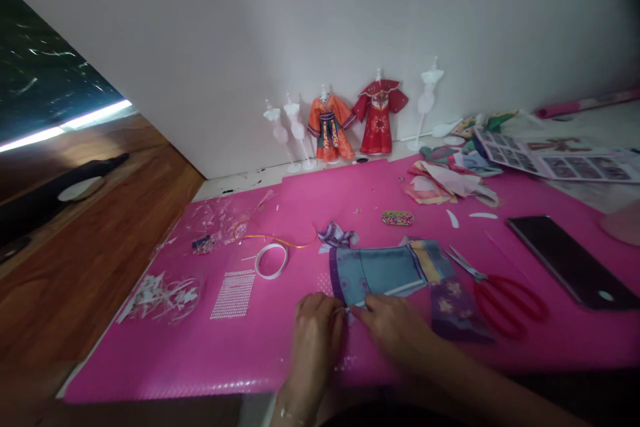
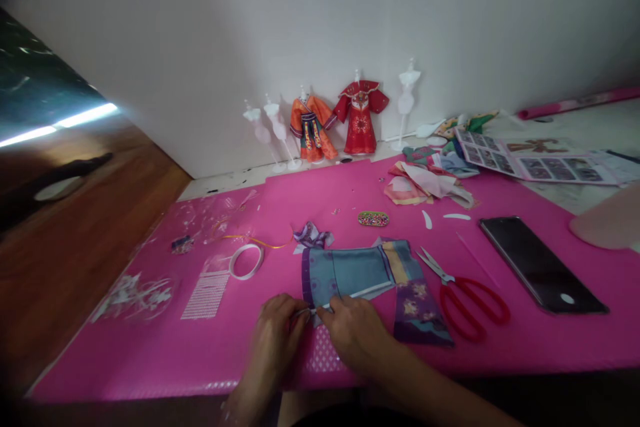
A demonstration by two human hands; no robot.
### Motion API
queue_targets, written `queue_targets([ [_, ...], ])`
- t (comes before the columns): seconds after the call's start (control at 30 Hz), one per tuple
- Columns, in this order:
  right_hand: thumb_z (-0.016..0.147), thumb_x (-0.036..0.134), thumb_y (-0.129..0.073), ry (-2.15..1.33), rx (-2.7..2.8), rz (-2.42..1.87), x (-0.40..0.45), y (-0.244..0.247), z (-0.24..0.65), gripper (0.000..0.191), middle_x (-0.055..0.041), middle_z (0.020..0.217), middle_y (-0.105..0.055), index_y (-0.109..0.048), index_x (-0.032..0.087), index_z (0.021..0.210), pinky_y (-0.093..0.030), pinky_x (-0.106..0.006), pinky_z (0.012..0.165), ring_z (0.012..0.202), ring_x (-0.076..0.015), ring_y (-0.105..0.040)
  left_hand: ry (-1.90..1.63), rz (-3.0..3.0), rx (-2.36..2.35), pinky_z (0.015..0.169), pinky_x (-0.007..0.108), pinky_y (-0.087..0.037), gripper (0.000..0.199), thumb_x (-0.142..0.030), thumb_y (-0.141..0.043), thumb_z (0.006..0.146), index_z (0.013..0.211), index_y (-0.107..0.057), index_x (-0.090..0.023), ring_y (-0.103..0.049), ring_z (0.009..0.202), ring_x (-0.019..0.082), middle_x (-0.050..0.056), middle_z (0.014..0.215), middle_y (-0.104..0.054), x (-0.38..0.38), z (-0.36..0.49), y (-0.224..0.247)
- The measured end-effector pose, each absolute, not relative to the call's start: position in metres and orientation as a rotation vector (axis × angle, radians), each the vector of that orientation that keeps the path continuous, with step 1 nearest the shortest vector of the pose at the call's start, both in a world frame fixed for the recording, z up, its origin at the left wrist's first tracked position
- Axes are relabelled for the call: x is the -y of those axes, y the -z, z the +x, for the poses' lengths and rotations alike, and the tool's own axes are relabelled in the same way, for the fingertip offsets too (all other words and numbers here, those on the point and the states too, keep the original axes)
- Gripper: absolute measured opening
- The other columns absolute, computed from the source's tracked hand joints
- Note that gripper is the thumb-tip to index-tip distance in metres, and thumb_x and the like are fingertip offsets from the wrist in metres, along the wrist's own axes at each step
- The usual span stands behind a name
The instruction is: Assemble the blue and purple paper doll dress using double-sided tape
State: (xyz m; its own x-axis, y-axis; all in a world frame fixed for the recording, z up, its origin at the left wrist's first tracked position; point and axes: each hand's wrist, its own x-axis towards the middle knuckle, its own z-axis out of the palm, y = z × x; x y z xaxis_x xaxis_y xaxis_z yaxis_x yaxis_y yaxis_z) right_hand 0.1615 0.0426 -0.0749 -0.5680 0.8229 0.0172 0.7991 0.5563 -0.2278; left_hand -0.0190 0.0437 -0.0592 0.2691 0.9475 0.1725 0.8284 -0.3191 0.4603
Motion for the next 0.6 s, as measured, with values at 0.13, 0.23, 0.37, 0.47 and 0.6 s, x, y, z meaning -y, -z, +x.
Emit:
queue_targets([
  [0.13, 0.091, 0.014, -0.052, -0.295, 2.674, -1.391, -0.042, 0.075, 0.158, 0.024, -0.0074, 0.087, -0.069, -0.068, 0.020, 0.108, -0.042, -0.030, 0.059, 0.077, -0.0235, -0.065, -0.598, 2.255, -1.644, 0.079, 0.039, -0.046, 0.015, -0.012, -0.057, 0.085, 0.078, -0.067, -0.020, -0.060, 0.077, 0.023, 0.004, 0.075, -0.066, -0.044, -0.018, 0.058],
  [0.23, 0.090, 0.013, -0.052, -0.322, 2.658, -1.405, -0.043, 0.073, 0.157, 0.024, -0.0088, 0.087, -0.069, -0.068, 0.019, 0.107, -0.042, -0.031, 0.059, 0.078, -0.0245, -0.065, -0.585, 2.246, -1.654, 0.078, 0.039, -0.046, 0.014, -0.012, -0.058, 0.084, 0.077, -0.067, -0.020, -0.060, 0.077, 0.023, 0.004, 0.075, -0.066, -0.044, -0.019, 0.056],
  [0.37, 0.088, 0.015, -0.054, -0.404, 2.608, -1.408, -0.047, 0.072, 0.160, 0.023, -0.0063, 0.086, -0.070, -0.071, 0.022, 0.102, -0.042, -0.030, 0.059, 0.076, -0.0223, -0.066, -0.578, 2.235, -1.661, 0.079, 0.039, -0.046, 0.014, -0.013, -0.057, 0.085, 0.078, -0.067, -0.019, -0.061, 0.079, 0.024, 0.005, 0.077, -0.067, -0.044, -0.020, 0.058],
  [0.47, 0.086, 0.016, -0.055, -0.477, 2.540, -1.402, -0.050, 0.069, 0.165, 0.026, -0.0025, 0.090, -0.070, -0.070, 0.026, 0.106, -0.043, -0.028, 0.063, 0.079, -0.0196, -0.067, -0.574, 2.230, -1.659, 0.079, 0.039, -0.045, 0.015, -0.014, -0.056, 0.086, 0.077, -0.067, -0.019, -0.061, 0.080, 0.024, 0.005, 0.077, -0.066, -0.045, -0.020, 0.059],
  [0.6, 0.087, 0.012, -0.047, -0.519, 2.404, -1.456, -0.050, 0.060, 0.185, 0.033, -0.0018, 0.092, -0.070, -0.068, 0.025, 0.109, -0.045, -0.027, 0.069, 0.084, -0.0173, -0.067, -0.573, 2.214, -1.645, 0.078, 0.038, -0.045, 0.017, -0.016, -0.055, 0.087, 0.075, -0.067, -0.020, -0.061, 0.079, 0.024, 0.005, 0.075, -0.066, -0.046, -0.019, 0.057],
])
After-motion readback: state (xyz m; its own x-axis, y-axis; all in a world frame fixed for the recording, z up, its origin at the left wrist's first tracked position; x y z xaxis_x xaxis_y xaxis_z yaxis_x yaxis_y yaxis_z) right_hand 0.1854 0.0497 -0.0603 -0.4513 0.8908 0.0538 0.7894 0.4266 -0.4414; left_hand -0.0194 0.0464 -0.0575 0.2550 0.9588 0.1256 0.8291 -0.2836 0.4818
